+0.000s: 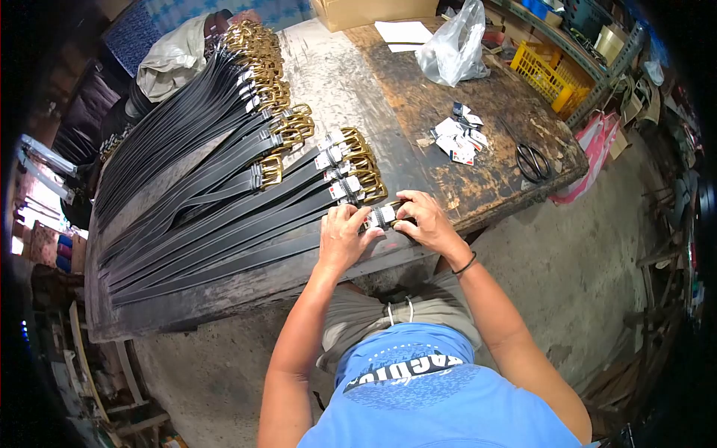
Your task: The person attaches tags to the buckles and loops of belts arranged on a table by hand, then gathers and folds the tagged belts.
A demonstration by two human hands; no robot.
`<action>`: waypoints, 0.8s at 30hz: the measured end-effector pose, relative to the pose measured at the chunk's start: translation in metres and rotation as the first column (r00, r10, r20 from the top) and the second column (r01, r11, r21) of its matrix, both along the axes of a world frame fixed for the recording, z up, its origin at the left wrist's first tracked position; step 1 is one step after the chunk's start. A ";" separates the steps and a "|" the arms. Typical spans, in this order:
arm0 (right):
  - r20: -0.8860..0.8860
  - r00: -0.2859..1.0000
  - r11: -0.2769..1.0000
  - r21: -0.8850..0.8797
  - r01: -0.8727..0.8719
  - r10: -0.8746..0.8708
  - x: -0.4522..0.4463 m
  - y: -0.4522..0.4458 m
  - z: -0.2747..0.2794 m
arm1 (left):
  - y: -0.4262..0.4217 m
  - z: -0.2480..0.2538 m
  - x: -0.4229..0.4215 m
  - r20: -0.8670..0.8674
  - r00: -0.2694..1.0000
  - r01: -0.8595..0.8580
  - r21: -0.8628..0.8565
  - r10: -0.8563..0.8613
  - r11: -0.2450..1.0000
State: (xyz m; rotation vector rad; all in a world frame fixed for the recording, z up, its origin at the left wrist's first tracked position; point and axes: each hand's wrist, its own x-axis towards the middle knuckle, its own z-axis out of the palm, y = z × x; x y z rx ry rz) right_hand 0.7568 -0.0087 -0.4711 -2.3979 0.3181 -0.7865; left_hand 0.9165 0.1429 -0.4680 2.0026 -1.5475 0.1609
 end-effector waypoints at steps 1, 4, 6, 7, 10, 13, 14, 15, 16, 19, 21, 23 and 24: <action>0.002 1.000 1.000 -0.002 -0.003 0.003 0.000 0.000 -0.001 | 0.001 0.001 -0.001 0.002 1.000 -0.003 -0.002 0.003 1.000; -0.020 1.000 1.000 -0.014 -0.015 0.014 0.000 -0.001 -0.003 | 0.003 0.003 -0.001 -0.031 0.999 0.017 0.004 -0.017 1.000; -0.033 0.999 0.999 -0.039 -0.007 0.006 0.000 -0.001 -0.003 | 0.002 0.001 0.000 -0.033 0.999 0.014 0.009 -0.013 1.000; -0.030 0.999 0.999 -0.043 -0.012 0.011 0.000 0.000 -0.002 | 0.002 0.001 0.000 -0.040 0.999 0.015 0.017 -0.014 1.000; -0.086 0.996 0.998 -0.056 0.016 -0.021 0.001 0.004 0.002 | 0.006 0.001 0.005 -0.018 0.999 0.034 -0.037 -0.035 0.999; -0.051 0.998 0.991 -0.127 -0.036 0.029 0.015 0.011 0.005 | 0.013 0.000 0.017 0.057 0.998 0.034 -0.074 -0.029 0.997; -0.021 0.999 0.990 -0.137 -0.042 0.039 0.023 0.013 0.007 | 0.015 0.000 0.022 0.114 0.993 0.026 -0.096 -0.015 0.995; -0.020 0.999 0.990 -0.136 -0.046 0.044 0.030 0.015 0.009 | 0.018 0.002 0.028 0.116 0.993 -0.007 -0.066 0.015 0.998; 0.028 0.998 0.986 -0.163 -0.047 0.052 0.038 0.016 0.011 | 0.020 0.003 0.034 0.120 0.992 -0.025 -0.064 0.032 0.998; 0.098 0.993 0.979 -0.202 -0.041 0.062 0.054 0.019 0.012 | 0.024 0.008 0.048 0.133 0.989 -0.058 -0.066 0.066 0.996; 0.029 1.000 0.980 -0.198 -0.001 0.007 0.057 0.019 0.005 | 0.029 0.005 0.055 0.139 0.987 -0.072 -0.071 0.082 0.995; 0.025 1.000 0.986 -0.167 0.000 0.004 0.058 0.016 0.000 | 0.036 -0.006 0.059 0.117 0.982 -0.137 -0.092 0.148 0.986; 0.022 0.999 0.989 -0.144 0.026 -0.023 0.057 0.016 0.001 | 0.039 -0.005 0.059 0.118 0.982 -0.136 -0.091 0.147 0.986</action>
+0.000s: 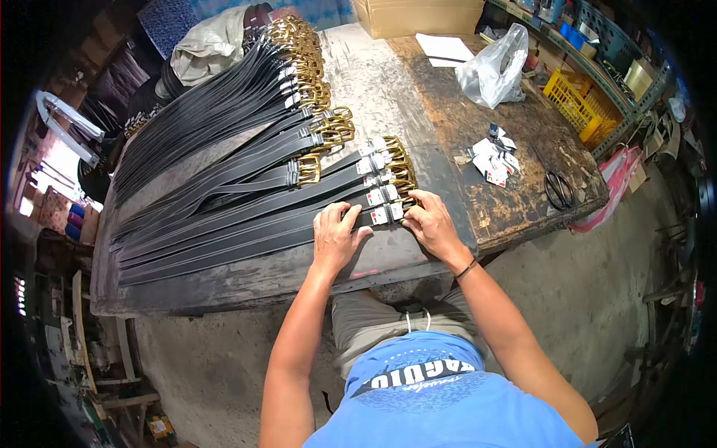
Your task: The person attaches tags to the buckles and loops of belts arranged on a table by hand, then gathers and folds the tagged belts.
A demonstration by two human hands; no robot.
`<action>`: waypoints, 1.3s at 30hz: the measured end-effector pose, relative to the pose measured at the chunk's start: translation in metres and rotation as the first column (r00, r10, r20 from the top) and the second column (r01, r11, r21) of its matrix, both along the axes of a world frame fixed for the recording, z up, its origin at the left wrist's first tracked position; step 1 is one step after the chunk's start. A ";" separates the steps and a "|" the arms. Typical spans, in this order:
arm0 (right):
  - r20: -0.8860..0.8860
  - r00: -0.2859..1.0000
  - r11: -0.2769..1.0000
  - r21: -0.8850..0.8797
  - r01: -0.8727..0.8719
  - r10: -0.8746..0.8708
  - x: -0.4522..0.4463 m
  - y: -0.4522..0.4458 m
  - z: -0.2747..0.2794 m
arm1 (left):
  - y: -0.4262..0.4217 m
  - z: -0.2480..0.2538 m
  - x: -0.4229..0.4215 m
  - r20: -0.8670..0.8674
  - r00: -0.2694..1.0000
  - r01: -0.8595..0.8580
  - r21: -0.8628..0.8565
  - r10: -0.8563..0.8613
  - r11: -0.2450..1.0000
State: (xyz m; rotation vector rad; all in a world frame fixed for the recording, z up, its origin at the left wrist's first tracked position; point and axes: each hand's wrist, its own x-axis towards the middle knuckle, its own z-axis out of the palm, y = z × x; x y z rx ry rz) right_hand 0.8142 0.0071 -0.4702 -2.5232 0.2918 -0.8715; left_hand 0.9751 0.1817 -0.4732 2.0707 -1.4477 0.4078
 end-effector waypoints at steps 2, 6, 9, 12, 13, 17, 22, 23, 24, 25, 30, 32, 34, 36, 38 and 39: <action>-0.014 0.999 0.999 0.023 0.039 -0.039 -0.003 0.002 0.000 | 0.002 0.000 -0.001 -0.012 1.000 -0.001 0.011 0.001 1.000; -0.066 0.995 0.997 0.015 0.074 -0.073 -0.006 0.007 0.009 | 0.001 0.002 -0.002 -0.011 1.000 -0.007 0.004 0.007 1.000; -0.054 0.970 0.972 -0.003 0.236 -0.236 -0.024 0.024 0.012 | 0.002 0.002 -0.003 -0.012 1.000 -0.020 0.020 0.020 1.000; -0.218 0.950 0.959 -0.225 0.175 -0.225 -0.053 0.046 0.007 | 0.002 0.002 -0.003 -0.009 1.000 -0.025 0.025 0.025 0.999; -0.338 0.920 0.948 -0.305 0.092 -0.198 -0.059 0.058 0.020 | 0.001 0.003 -0.002 -0.003 1.000 -0.024 0.022 0.024 0.999; -0.385 0.152 0.406 0.758 -0.510 0.910 -0.068 0.104 0.059 | 0.001 0.001 -0.003 0.008 1.000 -0.024 0.032 0.024 0.999; -0.172 0.960 0.972 -0.043 -0.230 0.220 -0.051 0.082 0.039 | 0.002 -0.003 -0.003 0.025 0.998 -0.058 0.038 0.057 0.998; -0.171 0.983 0.981 -0.189 0.035 -0.068 -0.048 0.077 0.021 | 0.001 -0.004 -0.003 0.023 0.999 -0.049 0.023 0.048 0.999; -0.277 0.960 0.972 -0.210 -0.107 0.046 -0.048 0.081 0.031 | 0.001 -0.003 -0.002 0.022 0.999 -0.037 0.009 0.037 0.999; -0.382 0.912 0.945 -0.214 -0.246 0.150 -0.049 0.086 0.046 | 0.002 -0.001 -0.002 0.028 0.999 -0.038 0.008 0.038 0.999; -0.123 0.539 0.535 0.424 -0.731 0.834 -0.050 0.136 0.047 | 0.002 0.001 -0.005 0.072 0.997 -0.043 0.013 0.042 0.999; -0.112 0.755 0.763 0.096 -0.639 0.646 -0.041 0.118 0.052 | 0.002 -0.001 -0.004 0.090 0.995 -0.044 0.006 0.044 0.999; -0.019 0.876 0.865 0.168 -0.472 0.482 -0.034 0.085 0.042 | 0.002 -0.001 -0.004 0.093 0.995 -0.037 0.013 0.036 0.999; 0.003 0.981 0.980 0.038 -0.196 0.196 -0.029 0.052 0.026 | 0.000 0.000 -0.003 0.103 0.995 -0.015 0.018 0.013 1.000; -0.020 1.000 1.000 -0.003 -0.018 0.018 -0.021 0.028 0.020 | 0.000 0.000 -0.003 0.100 0.995 -0.012 0.027 0.009 1.000; 0.001 0.999 0.999 -0.033 0.033 -0.033 -0.016 0.019 0.018 | 0.000 0.001 -0.004 0.100 0.995 -0.017 0.030 0.014 0.999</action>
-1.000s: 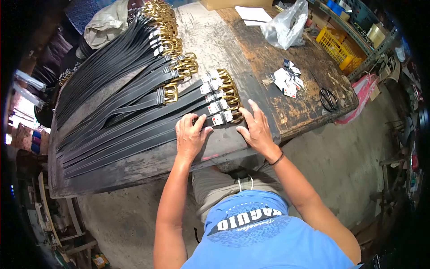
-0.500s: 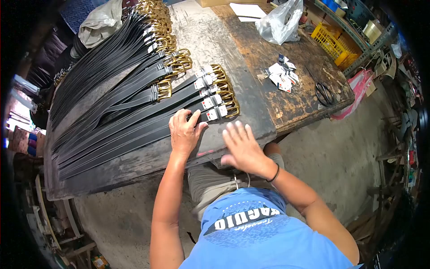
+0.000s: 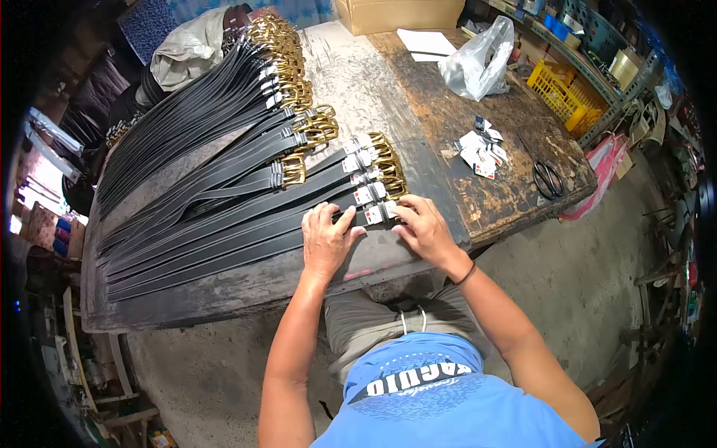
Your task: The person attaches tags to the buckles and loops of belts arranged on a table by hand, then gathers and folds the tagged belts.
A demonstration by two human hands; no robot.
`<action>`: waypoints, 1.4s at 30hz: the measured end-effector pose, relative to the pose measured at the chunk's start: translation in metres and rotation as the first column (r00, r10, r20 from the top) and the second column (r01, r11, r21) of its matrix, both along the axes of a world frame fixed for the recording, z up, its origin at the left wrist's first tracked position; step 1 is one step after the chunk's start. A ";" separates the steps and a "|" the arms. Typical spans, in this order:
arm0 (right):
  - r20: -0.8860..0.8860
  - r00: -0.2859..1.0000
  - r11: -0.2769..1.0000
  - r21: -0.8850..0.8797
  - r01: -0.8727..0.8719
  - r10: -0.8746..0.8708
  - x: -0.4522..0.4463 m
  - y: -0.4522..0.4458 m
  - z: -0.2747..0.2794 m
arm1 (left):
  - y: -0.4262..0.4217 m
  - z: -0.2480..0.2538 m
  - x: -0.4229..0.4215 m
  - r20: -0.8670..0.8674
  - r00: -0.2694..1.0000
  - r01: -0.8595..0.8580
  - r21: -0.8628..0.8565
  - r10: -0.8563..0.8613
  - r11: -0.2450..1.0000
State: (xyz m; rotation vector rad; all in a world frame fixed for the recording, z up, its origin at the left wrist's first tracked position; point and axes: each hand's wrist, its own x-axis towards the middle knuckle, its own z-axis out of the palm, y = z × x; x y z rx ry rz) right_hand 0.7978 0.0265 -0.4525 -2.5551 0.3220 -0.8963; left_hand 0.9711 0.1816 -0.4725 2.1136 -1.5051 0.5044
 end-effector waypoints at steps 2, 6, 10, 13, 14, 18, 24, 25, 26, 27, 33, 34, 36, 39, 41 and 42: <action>-0.017 1.000 0.999 -0.045 -0.012 0.012 0.007 -0.010 -0.007 | 0.001 0.000 -0.001 -0.023 1.000 -0.014 0.006 0.014 1.000; -0.051 0.998 0.993 -0.111 -0.042 0.036 0.021 -0.017 -0.006 | -0.004 -0.003 0.005 -0.063 0.996 -0.069 0.004 0.069 0.998; -0.012 1.000 0.994 -0.105 -0.022 0.021 0.029 -0.022 -0.007 | -0.010 -0.001 0.008 -0.054 0.994 -0.091 0.032 0.093 0.995; -0.018 1.000 0.994 -0.107 -0.011 0.010 0.028 -0.019 -0.006 | -0.010 -0.006 0.008 -0.042 0.995 -0.096 0.007 0.096 0.995; -0.015 1.000 0.995 -0.101 -0.007 0.005 0.028 -0.018 -0.007 | -0.010 -0.007 0.007 -0.046 0.994 -0.096 0.005 0.096 0.995; -0.060 0.998 1.000 0.006 -0.014 0.014 0.016 -0.008 -0.001 | -0.006 -0.003 0.008 -0.121 0.992 -0.021 -0.013 0.019 1.000; -0.026 0.995 0.984 0.153 0.095 -0.092 -0.001 -0.003 -0.010 | -0.003 0.013 0.032 -0.072 0.993 0.085 -0.153 -0.097 0.985; -0.017 0.995 0.982 0.162 0.100 -0.099 0.000 -0.003 -0.010 | -0.004 0.019 0.046 -0.090 0.995 0.038 -0.159 -0.053 0.987; -0.012 0.997 0.983 0.162 0.083 -0.082 0.000 -0.003 -0.009 | -0.003 0.025 0.062 -0.068 0.997 -0.031 -0.159 0.020 0.987; -0.026 0.996 0.982 0.170 0.089 -0.085 0.000 -0.003 -0.008 | -0.003 0.027 0.081 -0.066 0.992 -0.112 -0.100 0.106 0.989; -0.021 0.996 0.978 0.190 0.084 -0.082 0.001 -0.007 -0.012 | 0.017 0.034 0.154 -0.178 0.920 -0.264 0.379 0.350 0.887; -0.018 0.996 0.979 0.187 0.086 -0.084 0.001 -0.008 -0.012 | 0.018 0.041 0.154 -0.161 0.923 -0.260 0.407 0.349 0.876; -0.019 0.998 0.982 0.176 0.070 -0.068 0.002 -0.009 -0.014 | 0.017 0.046 0.164 -0.177 0.917 -0.258 0.419 0.357 0.870; -0.014 0.997 0.978 0.194 0.081 -0.080 0.002 -0.009 -0.015 | 0.024 0.053 0.168 -0.165 0.910 -0.277 0.440 0.380 0.854; -0.012 0.996 0.974 0.210 0.090 -0.089 0.003 -0.009 -0.015 | 0.027 0.045 0.173 -0.127 0.945 -0.241 0.352 0.302 0.904; -0.017 0.995 0.971 0.218 0.096 -0.095 0.003 -0.009 -0.014 | 0.029 0.044 0.174 -0.080 0.972 -0.193 0.263 0.221 0.945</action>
